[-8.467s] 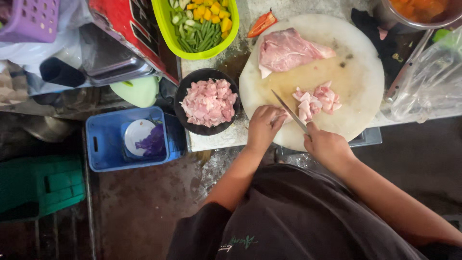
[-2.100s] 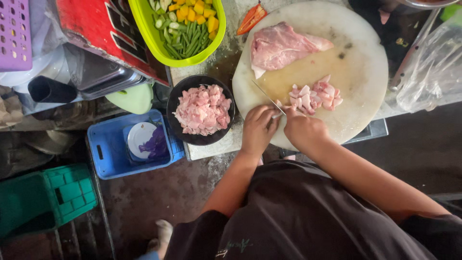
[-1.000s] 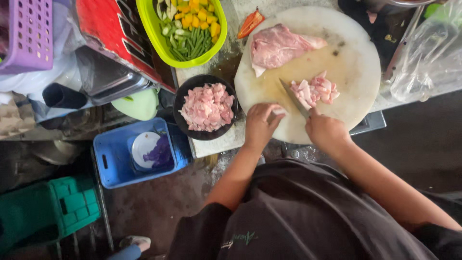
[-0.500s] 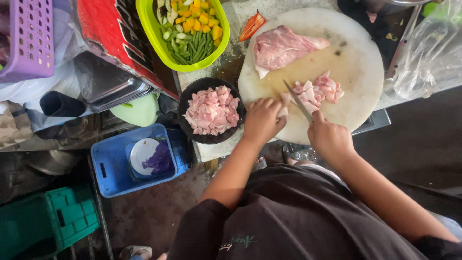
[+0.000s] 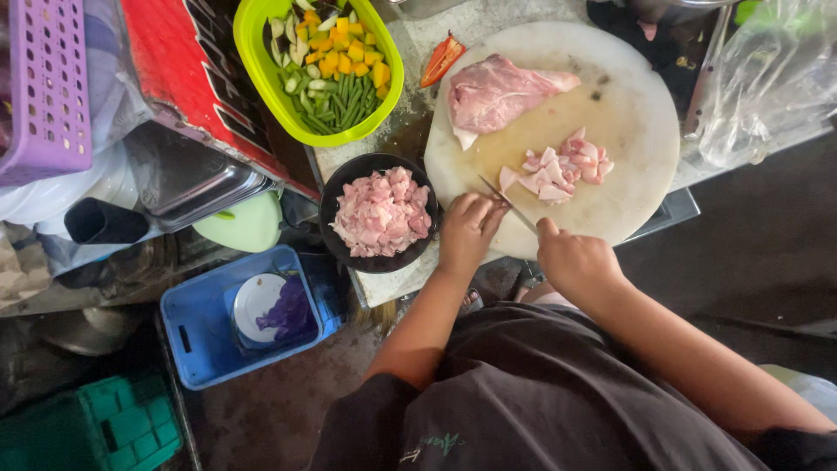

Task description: The person cuts raw pork into small pieces on a white cutting board using a knife, then transfers the pieces into a black bowl. The person repeats this process with additional pork pieces throughout the clip.

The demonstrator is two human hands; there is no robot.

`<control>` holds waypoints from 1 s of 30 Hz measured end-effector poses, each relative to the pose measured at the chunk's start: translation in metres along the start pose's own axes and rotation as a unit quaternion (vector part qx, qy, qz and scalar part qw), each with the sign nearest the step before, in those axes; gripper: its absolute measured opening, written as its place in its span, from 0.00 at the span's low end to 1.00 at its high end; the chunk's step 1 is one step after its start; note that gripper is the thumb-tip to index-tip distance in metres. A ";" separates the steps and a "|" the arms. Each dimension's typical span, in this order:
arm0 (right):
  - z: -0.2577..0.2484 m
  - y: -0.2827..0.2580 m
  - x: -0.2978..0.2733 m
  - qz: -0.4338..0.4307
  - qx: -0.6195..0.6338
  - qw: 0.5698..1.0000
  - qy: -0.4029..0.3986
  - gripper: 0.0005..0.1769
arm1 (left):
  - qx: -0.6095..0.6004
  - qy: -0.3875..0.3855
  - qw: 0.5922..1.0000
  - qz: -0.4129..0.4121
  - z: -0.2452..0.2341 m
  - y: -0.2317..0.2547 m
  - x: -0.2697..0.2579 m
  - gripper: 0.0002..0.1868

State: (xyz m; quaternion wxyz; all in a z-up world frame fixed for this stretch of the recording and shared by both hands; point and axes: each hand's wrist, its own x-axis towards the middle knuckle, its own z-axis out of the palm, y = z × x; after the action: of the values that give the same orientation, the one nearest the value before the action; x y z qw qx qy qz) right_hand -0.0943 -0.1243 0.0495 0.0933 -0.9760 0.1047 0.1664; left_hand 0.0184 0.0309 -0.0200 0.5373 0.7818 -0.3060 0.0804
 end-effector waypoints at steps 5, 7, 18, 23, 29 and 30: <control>0.004 -0.002 0.001 -0.007 -0.044 0.999 -0.023 0.12 | 0.025 0.012 0.999 0.036 0.003 -0.005 0.001 0.07; 0.005 -0.007 0.017 -0.001 -0.028 0.999 -0.035 0.13 | 0.030 0.013 0.999 0.035 0.003 -0.006 0.000 0.08; 0.017 -0.004 0.031 0.021 -0.045 0.997 -0.052 0.17 | 0.008 0.017 0.999 0.032 -0.001 -0.010 0.001 0.07; 0.057 0.015 0.050 -0.005 0.003 1.000 0.006 0.13 | -0.003 -0.011 1.000 0.013 -0.002 -0.011 -0.008 0.07; 0.063 0.022 0.065 0.094 0.046 0.994 0.042 0.27 | -0.041 0.004 0.999 0.023 -0.006 -0.010 -0.002 0.12; 0.058 0.024 0.058 0.076 0.050 0.995 0.042 0.22 | -0.042 0.006 0.999 0.016 -0.004 -0.010 -0.004 0.13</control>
State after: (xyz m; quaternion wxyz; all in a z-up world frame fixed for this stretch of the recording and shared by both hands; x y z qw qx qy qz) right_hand -0.0637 -0.1446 -0.0277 0.1248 -0.9654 0.1911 0.1264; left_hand 0.0216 0.0378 -0.0278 0.5703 0.7531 -0.3181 0.0806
